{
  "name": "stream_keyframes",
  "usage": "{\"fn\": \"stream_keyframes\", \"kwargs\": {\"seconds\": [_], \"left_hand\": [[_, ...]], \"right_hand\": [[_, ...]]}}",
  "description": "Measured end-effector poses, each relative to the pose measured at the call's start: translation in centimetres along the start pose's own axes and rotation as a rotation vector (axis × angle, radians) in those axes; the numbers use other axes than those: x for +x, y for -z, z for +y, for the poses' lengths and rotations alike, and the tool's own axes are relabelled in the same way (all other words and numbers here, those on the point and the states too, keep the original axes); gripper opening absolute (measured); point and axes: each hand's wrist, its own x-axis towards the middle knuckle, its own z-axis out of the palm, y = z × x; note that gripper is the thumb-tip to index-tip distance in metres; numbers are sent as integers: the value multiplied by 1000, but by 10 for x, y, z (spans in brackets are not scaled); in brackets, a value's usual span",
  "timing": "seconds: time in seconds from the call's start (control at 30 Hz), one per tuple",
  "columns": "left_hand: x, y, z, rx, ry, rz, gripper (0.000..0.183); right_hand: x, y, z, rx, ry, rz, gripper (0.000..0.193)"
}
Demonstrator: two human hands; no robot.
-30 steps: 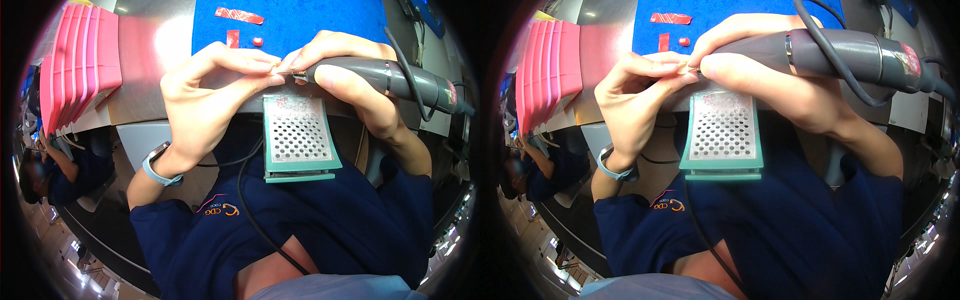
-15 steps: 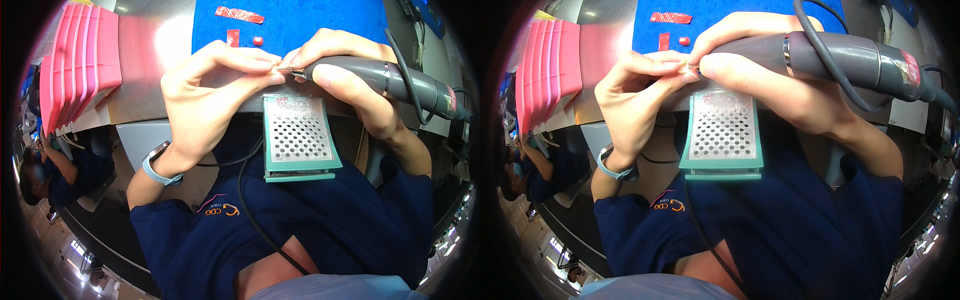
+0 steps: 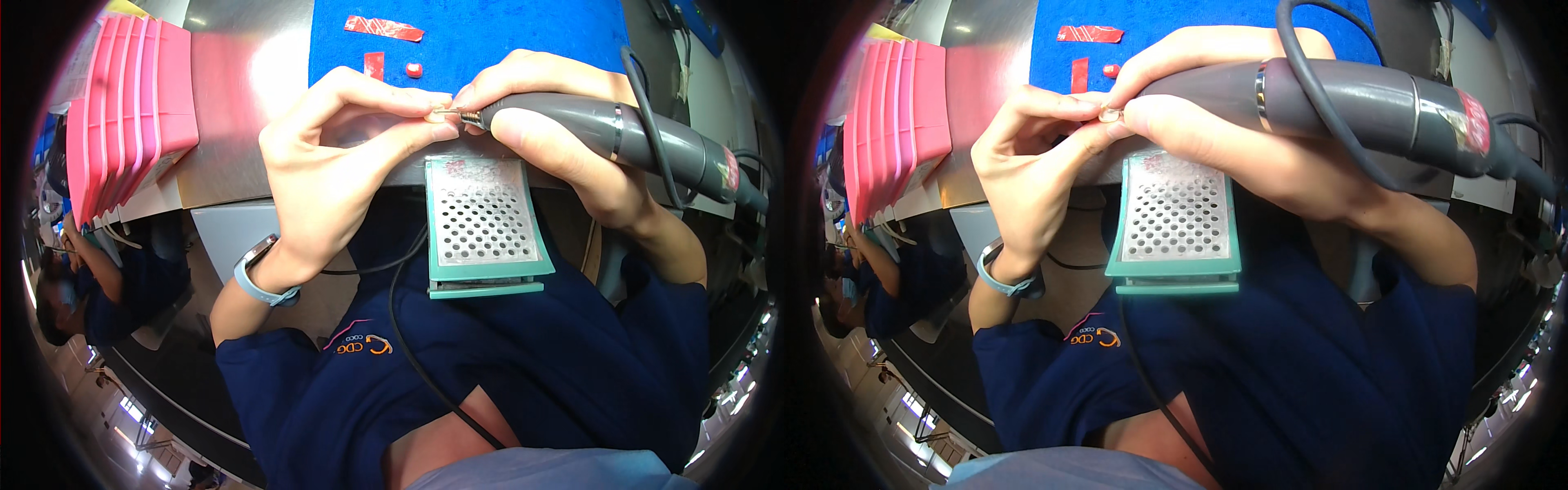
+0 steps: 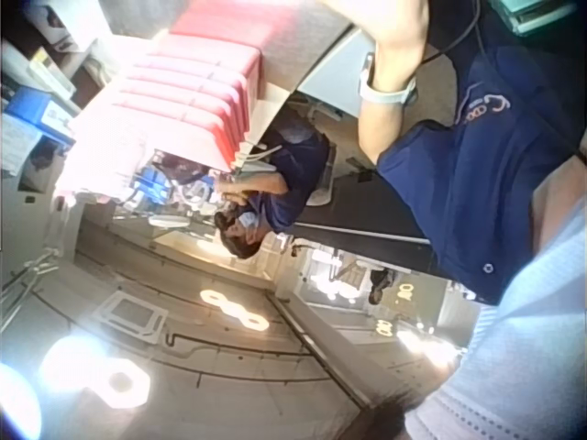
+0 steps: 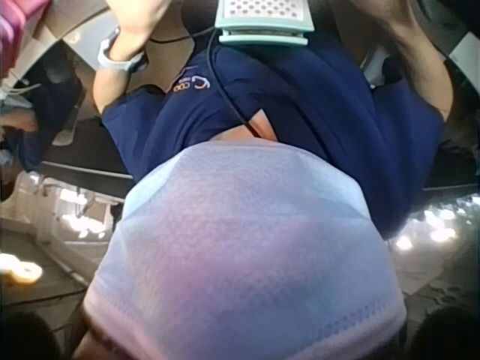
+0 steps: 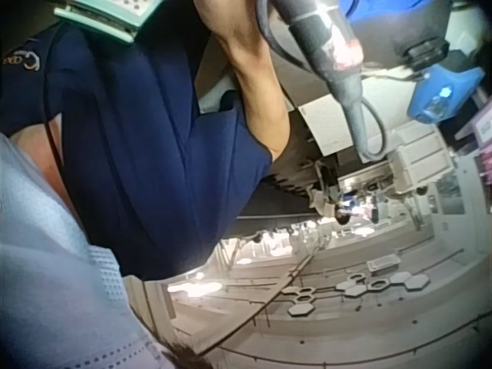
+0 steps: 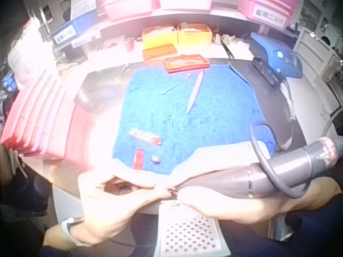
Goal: The person paints a dental crown using a brush, grinds it with a rotary handpiece tool, and fits the dental pieces together by hand.
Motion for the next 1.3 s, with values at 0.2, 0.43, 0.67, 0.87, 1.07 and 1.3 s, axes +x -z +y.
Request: {"fn": "stream_keyframes", "kwargs": {"seconds": [0.2,0.43,0.67,0.87,1.07,1.3], "left_hand": [[-1,-3,2,-86,54,43,23],[0,-3,1,-64,20,57,22],[-1,-4,1,-97,30,59,20],[-2,-4,0,-79,32,52,20],[-1,-4,3,-99,43,61,20],[1,-3,5,-67,41,39,20]], "right_hand": [[-3,-1,0,-70,33,-16,27],[-2,-1,-1,68,-15,-4,26],[-2,1,3,-6,68,-35,26],[-4,-1,4,-19,80,-15,26],[-4,-2,4,6,80,-9,25],[-3,0,-1,38,51,17,25]]}}
